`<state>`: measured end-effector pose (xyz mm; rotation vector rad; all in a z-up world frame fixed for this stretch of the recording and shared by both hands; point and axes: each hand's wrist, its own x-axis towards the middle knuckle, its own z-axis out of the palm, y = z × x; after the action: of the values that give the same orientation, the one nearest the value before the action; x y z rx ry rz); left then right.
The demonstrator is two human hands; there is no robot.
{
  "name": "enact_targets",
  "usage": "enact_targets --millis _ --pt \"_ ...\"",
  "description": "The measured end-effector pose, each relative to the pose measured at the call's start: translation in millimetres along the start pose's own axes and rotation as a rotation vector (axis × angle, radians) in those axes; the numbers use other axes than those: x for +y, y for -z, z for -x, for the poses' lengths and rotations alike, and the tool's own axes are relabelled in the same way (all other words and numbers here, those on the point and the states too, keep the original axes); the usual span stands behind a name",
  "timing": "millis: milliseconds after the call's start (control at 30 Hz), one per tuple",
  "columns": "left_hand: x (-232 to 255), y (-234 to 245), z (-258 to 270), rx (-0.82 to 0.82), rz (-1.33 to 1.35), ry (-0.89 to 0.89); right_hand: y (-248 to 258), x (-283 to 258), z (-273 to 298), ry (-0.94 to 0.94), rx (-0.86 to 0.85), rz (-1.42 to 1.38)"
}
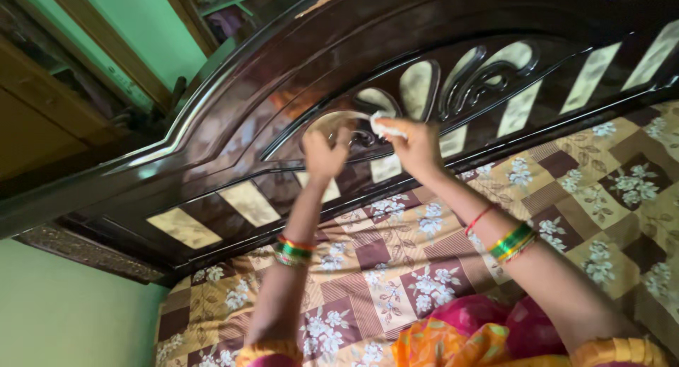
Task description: The person wipes the headboard of a bed with a white cloth. They clean the top rail and the carved central section, moving the cloth back and forth across the surface.
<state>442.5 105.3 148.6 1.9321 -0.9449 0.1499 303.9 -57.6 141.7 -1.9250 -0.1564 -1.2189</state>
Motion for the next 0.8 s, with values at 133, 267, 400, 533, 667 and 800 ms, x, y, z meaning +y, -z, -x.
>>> enact_targets --millis 133,267,400,533,667,800 --pt "-61 73 -24 0.186 -1.062 -0.574 -1 52 -29 -0.083 0.14 0.048" --pt "-117 82 -35 0.049 -1.037 -0.559 33 130 -85 -0.01 0.45 -0.01" --pt "-157 76 -31 0.239 -1.189 -0.625 72 206 -149 -0.38 0.841 0.002" --pt "-162 72 -35 0.329 -0.939 -0.577 37 237 -165 -0.041 0.594 0.277" --pt "-165 74 -27 0.343 -0.963 -0.59 -25 209 -147 -0.025 0.423 0.501" --pt "-162 73 -27 0.352 -0.965 -0.581 -76 154 -136 -0.106 0.261 0.718"
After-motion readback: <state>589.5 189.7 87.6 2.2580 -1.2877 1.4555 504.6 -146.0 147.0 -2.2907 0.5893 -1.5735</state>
